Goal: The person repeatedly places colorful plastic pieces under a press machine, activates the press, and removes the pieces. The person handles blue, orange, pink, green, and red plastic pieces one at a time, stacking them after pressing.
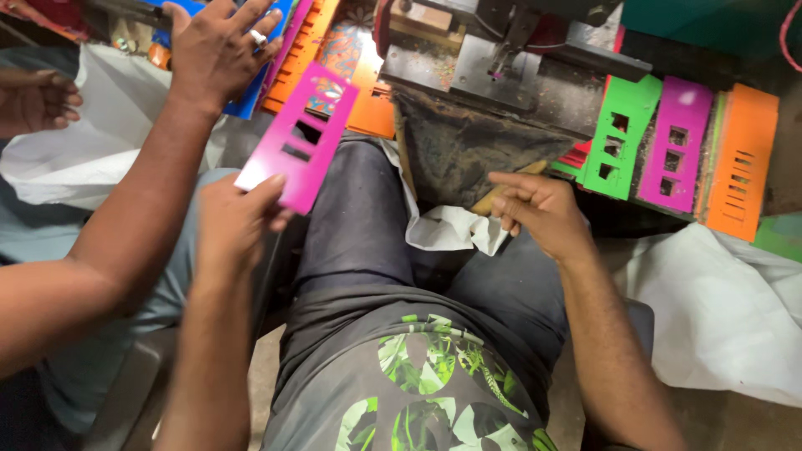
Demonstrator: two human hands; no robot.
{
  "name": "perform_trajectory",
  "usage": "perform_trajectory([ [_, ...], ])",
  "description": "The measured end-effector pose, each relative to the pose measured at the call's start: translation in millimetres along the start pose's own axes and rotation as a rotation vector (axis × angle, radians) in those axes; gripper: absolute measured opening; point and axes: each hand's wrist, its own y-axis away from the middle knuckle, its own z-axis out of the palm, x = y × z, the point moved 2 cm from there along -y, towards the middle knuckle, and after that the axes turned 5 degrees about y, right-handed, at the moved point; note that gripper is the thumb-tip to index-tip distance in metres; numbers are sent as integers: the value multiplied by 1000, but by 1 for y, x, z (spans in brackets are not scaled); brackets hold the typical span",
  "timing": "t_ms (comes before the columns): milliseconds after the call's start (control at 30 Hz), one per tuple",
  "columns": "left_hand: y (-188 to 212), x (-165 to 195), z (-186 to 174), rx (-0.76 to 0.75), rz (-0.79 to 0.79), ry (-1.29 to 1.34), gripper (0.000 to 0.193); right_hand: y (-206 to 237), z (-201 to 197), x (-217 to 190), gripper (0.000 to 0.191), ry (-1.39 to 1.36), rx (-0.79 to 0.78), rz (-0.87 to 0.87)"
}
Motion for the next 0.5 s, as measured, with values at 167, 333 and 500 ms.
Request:
perform_trajectory([
  [167,-86,-58,68,-37,76,145,13,17,-40,-4,38,13,107,28],
  [333,-154,-81,108,-48,-29,-49,14,45,-88,-9,38,157,295,65],
  [500,-164,-83,111,-103,-117,-657,33,84,-169,15,37,540,637,136],
])
